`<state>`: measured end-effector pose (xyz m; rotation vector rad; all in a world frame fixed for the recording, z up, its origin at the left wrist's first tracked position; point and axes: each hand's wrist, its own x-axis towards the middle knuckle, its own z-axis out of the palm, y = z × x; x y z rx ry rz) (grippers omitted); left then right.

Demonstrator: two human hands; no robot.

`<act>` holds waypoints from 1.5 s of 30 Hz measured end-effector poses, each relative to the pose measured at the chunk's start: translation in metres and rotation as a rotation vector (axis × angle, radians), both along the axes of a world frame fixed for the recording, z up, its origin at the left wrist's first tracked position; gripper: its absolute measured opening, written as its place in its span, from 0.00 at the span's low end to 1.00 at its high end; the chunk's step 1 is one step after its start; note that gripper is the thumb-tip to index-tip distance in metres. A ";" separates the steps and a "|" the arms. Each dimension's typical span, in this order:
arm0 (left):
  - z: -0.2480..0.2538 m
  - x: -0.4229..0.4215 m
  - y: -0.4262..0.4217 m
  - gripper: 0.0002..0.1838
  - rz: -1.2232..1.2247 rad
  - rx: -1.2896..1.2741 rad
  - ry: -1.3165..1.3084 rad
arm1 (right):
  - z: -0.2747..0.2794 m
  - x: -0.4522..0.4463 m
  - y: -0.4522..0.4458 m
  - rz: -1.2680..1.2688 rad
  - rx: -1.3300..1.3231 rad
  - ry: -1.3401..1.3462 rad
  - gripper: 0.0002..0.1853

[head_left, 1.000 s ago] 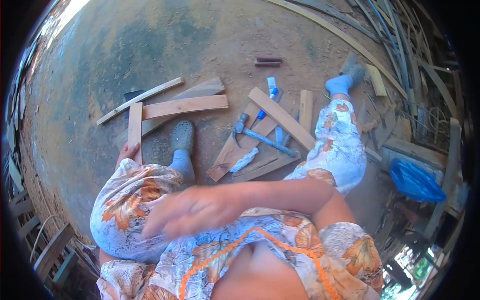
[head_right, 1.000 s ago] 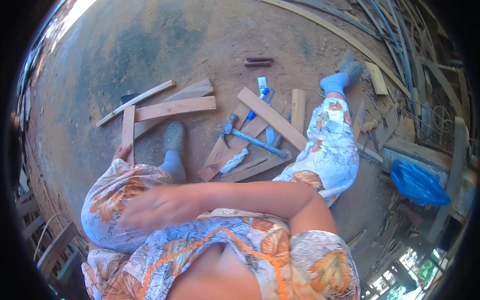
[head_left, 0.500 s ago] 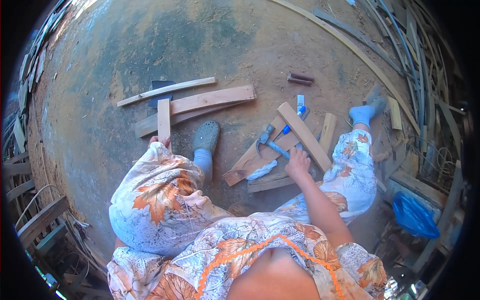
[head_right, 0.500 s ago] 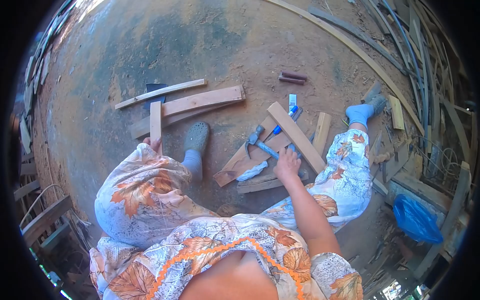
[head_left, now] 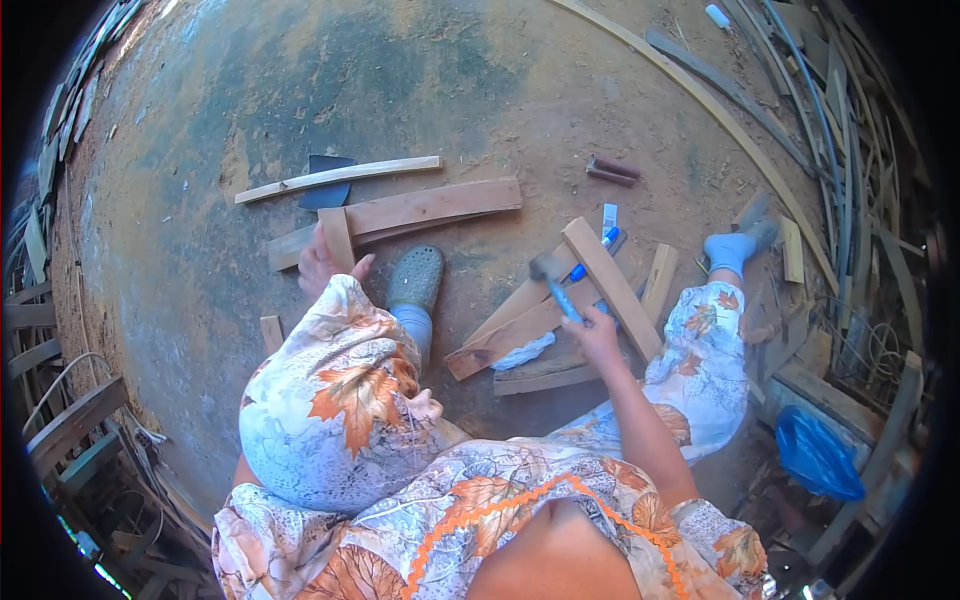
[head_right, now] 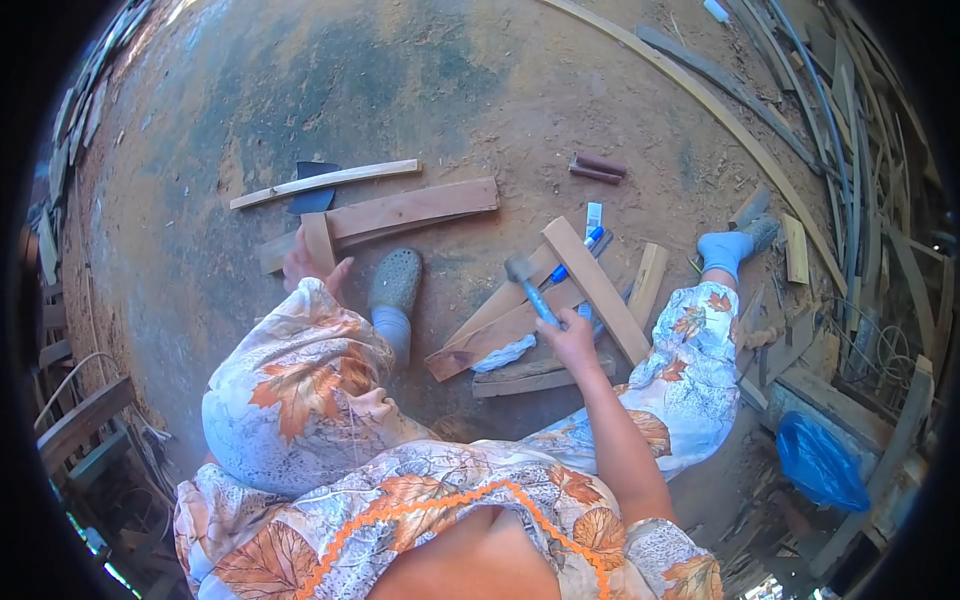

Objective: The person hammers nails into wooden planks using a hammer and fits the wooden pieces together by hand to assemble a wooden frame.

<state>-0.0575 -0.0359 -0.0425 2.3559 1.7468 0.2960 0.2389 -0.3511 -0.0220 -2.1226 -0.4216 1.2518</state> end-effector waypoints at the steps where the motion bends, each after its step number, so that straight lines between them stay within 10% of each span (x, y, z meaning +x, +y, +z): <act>1: 0.004 0.012 0.003 0.37 0.001 0.000 0.002 | 0.009 -0.003 0.008 0.001 0.000 0.002 0.16; 3: 0.014 0.045 0.018 0.48 -0.337 -0.145 0.042 | 0.027 -0.012 0.023 -0.345 0.131 0.287 0.22; 9: -0.012 0.121 0.021 0.41 -0.799 0.019 0.137 | 0.012 -0.002 0.060 -0.530 0.256 0.489 0.26; 45: -0.014 0.158 0.020 0.31 -0.537 -0.578 0.262 | -0.018 0.035 0.111 -0.553 0.307 0.865 0.26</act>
